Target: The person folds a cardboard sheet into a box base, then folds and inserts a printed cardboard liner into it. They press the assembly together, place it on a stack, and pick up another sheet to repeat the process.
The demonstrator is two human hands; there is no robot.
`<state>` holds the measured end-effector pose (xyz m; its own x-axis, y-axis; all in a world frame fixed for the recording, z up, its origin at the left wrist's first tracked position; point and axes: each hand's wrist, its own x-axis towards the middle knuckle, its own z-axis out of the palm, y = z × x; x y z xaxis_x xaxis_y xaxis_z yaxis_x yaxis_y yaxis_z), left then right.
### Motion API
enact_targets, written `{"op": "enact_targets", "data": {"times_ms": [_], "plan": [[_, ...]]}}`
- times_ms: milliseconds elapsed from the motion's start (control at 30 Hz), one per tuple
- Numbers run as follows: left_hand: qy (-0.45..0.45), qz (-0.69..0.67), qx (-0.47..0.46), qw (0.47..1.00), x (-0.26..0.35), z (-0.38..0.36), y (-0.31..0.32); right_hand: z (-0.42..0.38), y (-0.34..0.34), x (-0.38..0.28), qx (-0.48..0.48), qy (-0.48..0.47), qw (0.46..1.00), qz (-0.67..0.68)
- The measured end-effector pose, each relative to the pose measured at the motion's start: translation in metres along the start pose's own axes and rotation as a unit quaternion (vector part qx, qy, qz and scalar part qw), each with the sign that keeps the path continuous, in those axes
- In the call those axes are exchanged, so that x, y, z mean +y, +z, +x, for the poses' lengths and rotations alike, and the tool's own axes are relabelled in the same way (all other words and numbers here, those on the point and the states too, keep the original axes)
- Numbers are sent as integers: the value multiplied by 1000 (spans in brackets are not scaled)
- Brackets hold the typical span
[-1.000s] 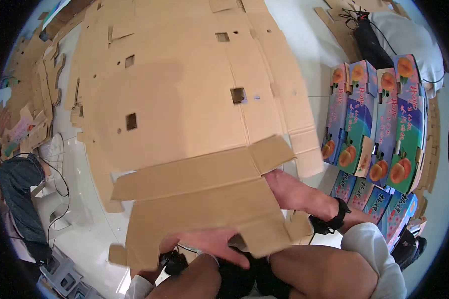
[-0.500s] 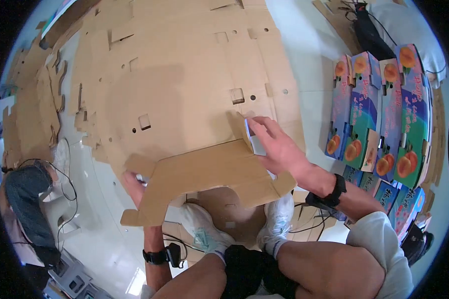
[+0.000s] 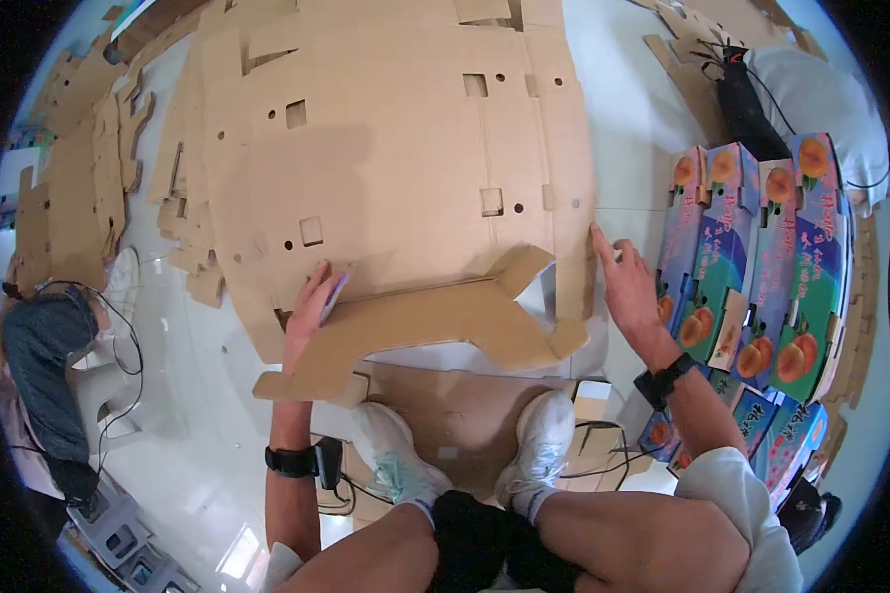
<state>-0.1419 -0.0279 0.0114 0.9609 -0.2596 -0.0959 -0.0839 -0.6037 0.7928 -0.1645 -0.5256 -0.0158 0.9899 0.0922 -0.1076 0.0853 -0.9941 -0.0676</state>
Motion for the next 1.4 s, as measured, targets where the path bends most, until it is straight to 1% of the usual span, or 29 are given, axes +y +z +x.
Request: {"op": "enact_targets", "data": {"times_ms": [67,167,267,367,467,500,567,633,667,767,800,867,900,933,1033,1067,1167,1200,1233,1267,1333,1367,1400], "plan": [[11,-8,-1,1000,-4,7,-5,-7,-4,4,-59,48,997,-28],[21,9,4,1000,-2,9,-13,-18,-14,7,-83,-19,990,114],[20,-22,2,1000,-10,12,-17,-16,-25,12,-87,-77,985,125],[13,-53,-1,999,-11,11,-13,-7,-20,14,-14,-105,974,199],[-23,-118,12,993,-16,7,-6,8,-22,-16,57,38,961,268],[-27,-109,12,994,-10,5,-6,14,-29,-29,80,40,954,287],[-34,-91,10,995,15,5,-9,26,-68,-59,125,43,936,326],[-32,-42,-3,999,33,4,-10,33,-110,-77,72,30,947,311],[-30,-17,-11,999,37,2,-11,36,-119,-78,66,1,949,307],[-6,-2,-38,999,31,-1,-13,30,-129,-83,42,-105,940,322],[-3,-7,-28,1000,31,-3,-9,25,-132,-86,32,-146,932,331],[2,-17,-7,1000,32,-6,3,18,-140,-100,-2,-180,923,339],[12,4,-17,1000,32,-8,7,16,-143,-106,-18,-195,919,343],[22,24,-27,999,33,-11,11,16,-142,-110,-19,-220,916,335],[47,78,-45,995,45,-11,21,26,-132,-120,-80,-264,908,314],[49,101,-48,992,43,-11,27,33,-131,-122,-133,-272,917,262],[62,153,-45,985,38,-9,44,39,-100,-128,-170,-292,924,177],[67,167,-41,983,35,-9,49,38,-81,-124,-153,-308,924,170],[12,68,-33,997,29,-12,58,36,-59,-118,-137,-324,922,163],[-42,-33,-24,998,23,-16,69,34,-48,-112,-121,-341,919,156],[-89,-99,-9,991,20,-22,68,29,-48,-108,-30,-291,943,161],[-82,-66,-5,994,19,-29,63,26,-47,-108,16,-263,951,164],[-75,-33,-3,997,19,-37,60,26,-47,-112,47,-205,959,190]]}}
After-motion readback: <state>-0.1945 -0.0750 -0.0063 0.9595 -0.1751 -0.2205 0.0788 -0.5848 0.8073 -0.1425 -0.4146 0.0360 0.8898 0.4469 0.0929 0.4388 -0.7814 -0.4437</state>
